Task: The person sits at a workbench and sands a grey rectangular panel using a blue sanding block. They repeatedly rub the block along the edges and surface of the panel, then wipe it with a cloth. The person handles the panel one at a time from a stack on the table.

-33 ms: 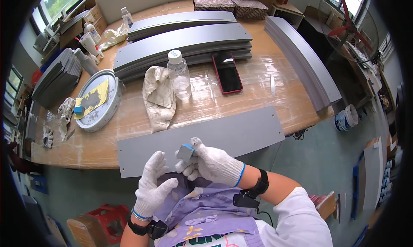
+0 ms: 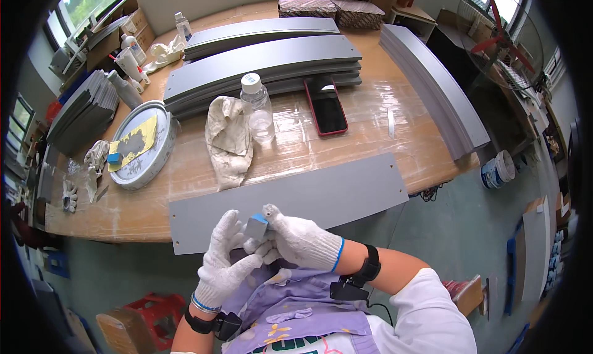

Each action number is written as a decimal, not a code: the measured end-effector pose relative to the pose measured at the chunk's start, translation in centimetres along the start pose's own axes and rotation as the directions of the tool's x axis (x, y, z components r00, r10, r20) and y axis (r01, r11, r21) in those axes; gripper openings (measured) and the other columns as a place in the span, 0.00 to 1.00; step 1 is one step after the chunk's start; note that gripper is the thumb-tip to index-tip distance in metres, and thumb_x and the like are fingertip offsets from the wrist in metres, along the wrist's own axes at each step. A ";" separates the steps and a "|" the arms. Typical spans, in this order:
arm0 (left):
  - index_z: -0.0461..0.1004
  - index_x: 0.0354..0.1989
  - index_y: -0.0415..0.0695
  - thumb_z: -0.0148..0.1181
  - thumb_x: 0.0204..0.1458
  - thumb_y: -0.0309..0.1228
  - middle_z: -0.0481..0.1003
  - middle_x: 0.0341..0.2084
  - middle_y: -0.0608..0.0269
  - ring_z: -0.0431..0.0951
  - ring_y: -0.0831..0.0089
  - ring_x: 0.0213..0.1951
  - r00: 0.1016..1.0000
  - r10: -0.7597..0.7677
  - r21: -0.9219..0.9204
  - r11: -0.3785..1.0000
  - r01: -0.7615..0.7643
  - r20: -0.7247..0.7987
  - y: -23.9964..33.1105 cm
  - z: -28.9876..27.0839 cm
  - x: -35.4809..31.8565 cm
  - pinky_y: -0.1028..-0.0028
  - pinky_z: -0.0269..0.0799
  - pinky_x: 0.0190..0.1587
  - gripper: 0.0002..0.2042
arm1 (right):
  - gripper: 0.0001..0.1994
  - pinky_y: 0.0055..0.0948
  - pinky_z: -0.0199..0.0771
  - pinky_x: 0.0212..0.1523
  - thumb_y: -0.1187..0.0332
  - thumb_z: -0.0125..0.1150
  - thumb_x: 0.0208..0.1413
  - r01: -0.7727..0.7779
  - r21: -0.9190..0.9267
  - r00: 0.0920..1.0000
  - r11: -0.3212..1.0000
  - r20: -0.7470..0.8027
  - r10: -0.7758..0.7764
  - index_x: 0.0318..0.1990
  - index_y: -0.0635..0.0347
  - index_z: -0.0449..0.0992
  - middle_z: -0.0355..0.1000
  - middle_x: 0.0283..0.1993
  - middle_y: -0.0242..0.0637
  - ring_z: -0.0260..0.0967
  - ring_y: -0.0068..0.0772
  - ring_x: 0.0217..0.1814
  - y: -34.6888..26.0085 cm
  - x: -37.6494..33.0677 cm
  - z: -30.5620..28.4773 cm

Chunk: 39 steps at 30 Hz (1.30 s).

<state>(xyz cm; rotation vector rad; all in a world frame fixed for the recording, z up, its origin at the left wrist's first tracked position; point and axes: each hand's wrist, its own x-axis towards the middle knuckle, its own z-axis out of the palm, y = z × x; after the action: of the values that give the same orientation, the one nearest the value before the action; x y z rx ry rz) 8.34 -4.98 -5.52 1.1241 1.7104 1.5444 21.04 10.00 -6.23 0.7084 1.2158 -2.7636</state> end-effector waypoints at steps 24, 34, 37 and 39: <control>0.69 0.51 0.42 0.62 0.60 0.40 0.70 0.36 0.70 0.68 0.83 0.35 0.813 0.080 0.102 0.994 -0.026 -0.577 -0.9 0.9 6.6 0.78 0.67 0.39 0.18 | 0.27 0.30 0.57 0.69 0.63 0.45 0.71 0.452 -0.233 0.889 0.861 0.192 -0.415 0.72 0.61 0.52 0.57 0.70 0.43 0.54 0.31 0.70 0.4 -0.4 4.0; 0.69 0.52 0.40 0.62 0.60 0.40 0.69 0.27 0.69 0.61 0.86 0.19 0.746 -0.052 -0.030 0.999 0.043 -0.664 -1.7 -3.8 4.9 0.82 0.56 0.21 0.19 | 0.24 0.40 0.76 0.52 0.74 0.52 0.61 0.168 -0.628 0.982 0.760 0.043 -0.182 0.66 0.59 0.64 0.79 0.47 0.42 0.77 0.38 0.51 -0.3 -1.9 -8.7; 0.69 0.53 0.38 0.61 0.60 0.39 0.66 0.21 0.73 0.60 0.86 0.17 0.788 -0.088 -0.041 0.996 0.080 -0.609 -1.0 -4.7 3.8 0.82 0.53 0.20 0.20 | 0.20 0.45 0.71 0.55 0.73 0.48 0.58 0.079 -0.995 0.546 0.067 -0.013 -0.837 0.58 0.62 0.72 0.73 0.53 0.58 0.70 0.60 0.55 -4.7 -0.7 -13.9; 0.69 0.52 0.38 0.62 0.59 0.40 0.64 0.19 0.74 0.60 0.86 0.17 0.845 -0.094 -0.084 0.995 0.058 -0.526 -0.2 -4.3 2.9 0.82 0.53 0.20 0.21 | 0.24 0.46 0.75 0.45 0.75 0.50 0.58 -0.232 -0.973 0.608 0.006 -0.149 -0.780 0.64 0.59 0.66 0.76 0.43 0.50 0.74 0.51 0.45 -7.5 0.1 -15.4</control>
<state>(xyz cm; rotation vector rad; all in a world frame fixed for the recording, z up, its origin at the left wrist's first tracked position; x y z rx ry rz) 3.28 -4.62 -4.60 0.6086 2.0013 1.9704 25.38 26.14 -10.15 1.3319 3.1862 -0.6826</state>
